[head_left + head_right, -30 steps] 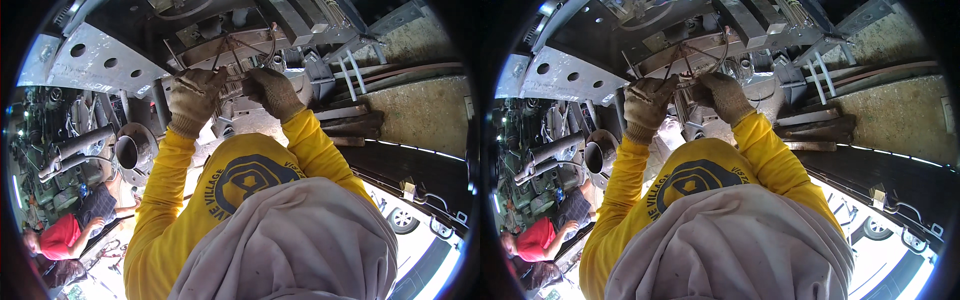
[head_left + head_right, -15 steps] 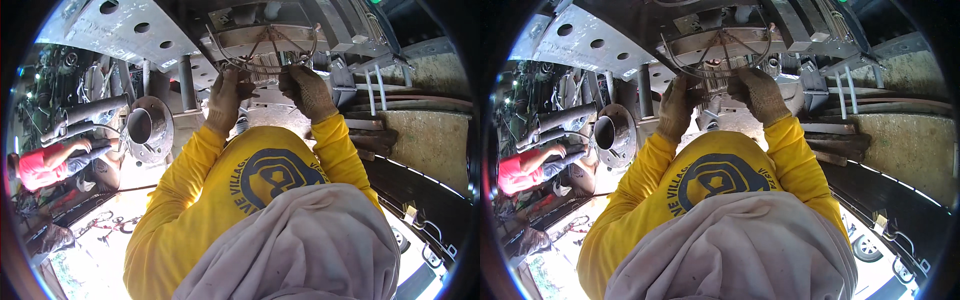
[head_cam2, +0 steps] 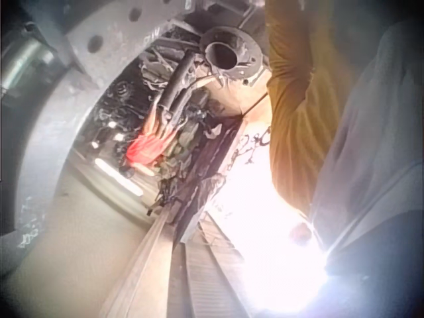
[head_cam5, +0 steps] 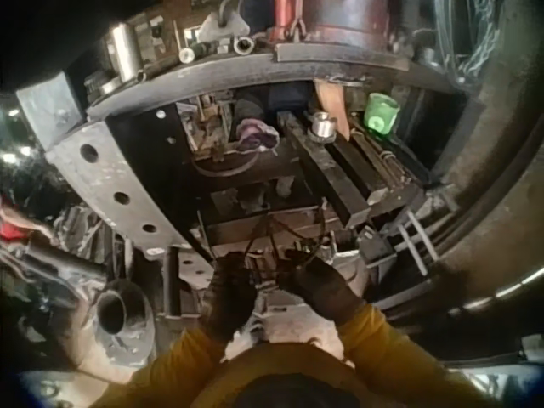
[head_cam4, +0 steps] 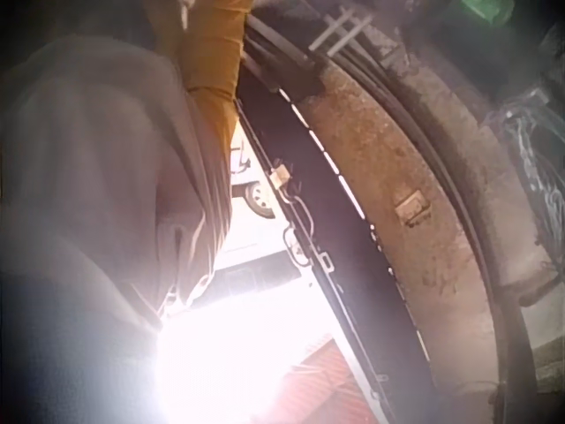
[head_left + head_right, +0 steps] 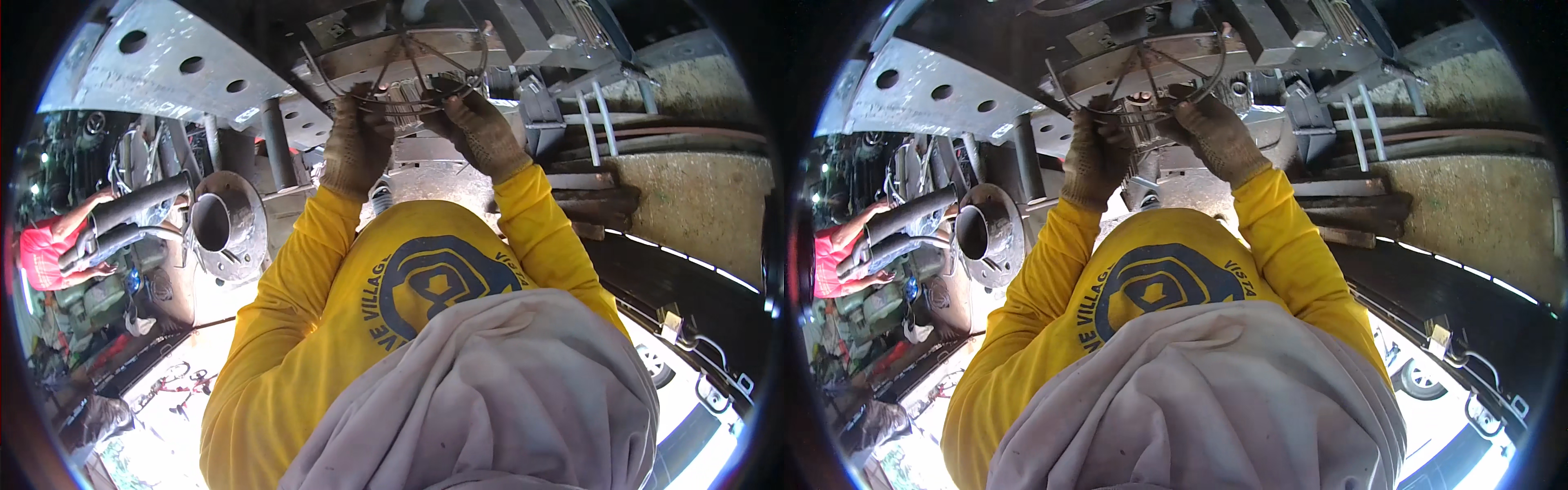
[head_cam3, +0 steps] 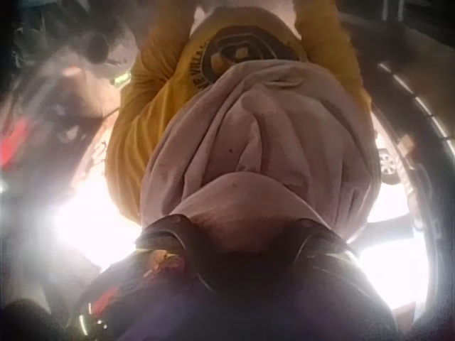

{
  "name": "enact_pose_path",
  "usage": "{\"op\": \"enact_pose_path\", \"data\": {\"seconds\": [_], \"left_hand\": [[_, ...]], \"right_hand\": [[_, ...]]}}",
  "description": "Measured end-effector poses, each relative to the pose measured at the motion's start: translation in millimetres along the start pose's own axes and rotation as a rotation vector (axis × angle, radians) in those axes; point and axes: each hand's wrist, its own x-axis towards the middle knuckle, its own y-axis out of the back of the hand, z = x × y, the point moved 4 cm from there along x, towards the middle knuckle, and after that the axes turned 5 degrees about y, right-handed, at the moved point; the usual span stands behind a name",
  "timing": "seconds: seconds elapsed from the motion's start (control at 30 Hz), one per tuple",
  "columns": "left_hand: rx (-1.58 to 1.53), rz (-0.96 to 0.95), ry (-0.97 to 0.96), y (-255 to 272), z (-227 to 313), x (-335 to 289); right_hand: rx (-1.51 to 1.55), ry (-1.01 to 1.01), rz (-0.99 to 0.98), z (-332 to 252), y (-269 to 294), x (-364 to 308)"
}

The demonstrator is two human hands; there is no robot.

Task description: The person uses their hands to position and secure a small metal component within a larger metal frame on a workbench.

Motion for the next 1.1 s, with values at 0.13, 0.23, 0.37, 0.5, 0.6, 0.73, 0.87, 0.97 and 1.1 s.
{"op": "enact_pose_path", "data": {"seconds": [0.13, 0.23, 0.37, 0.5, 0.6, 0.73, 0.87, 0.97, 1.1], "left_hand": [[-0.122, 0.088, 0.003, -3.6, 4.2, 3.1], [-0.196, 0.043, 0.062, -10.9, 2.4, -0.3], [-0.228, 0.012, 0.102, -7.5, 1.1, 0.9], [-0.213, 0.003, 0.070, -4.3, 0.5, 2.2], [-0.142, 0.060, 0.025, 0.4, 2.3, 2.4], [-0.073, 0.089, -0.008, -2.3, 4.6, -0.3], [0.062, 0.148, -0.054, -4.6, 4.5, -6.8], [0.504, 0.413, -0.116, -28.7, 10.9, -17.8], [0.728, 0.533, -0.113, -30.2, 18.2, -19.6]], "right_hand": [[0.088, 0.031, -0.148, 11.6, 11.7, 6.3], [0.101, 0.050, -0.125, 13.0, 9.5, 4.7], [0.094, 0.092, -0.064, 22.9, 11.7, 7.5], [0.112, 0.073, -0.050, 24.1, 13.3, 7.7], [0.138, 0.077, -0.066, 19.9, 14.0, 7.6], [0.249, 0.027, -0.081, 6.9, 21.1, 10.2], [0.248, -0.014, 0.008, -2.4, 25.7, 10.9], [0.051, -0.089, 0.048, -12.9, 26.7, 6.6], [-0.088, -0.121, 0.170, -19.4, 21.1, 1.5]]}}
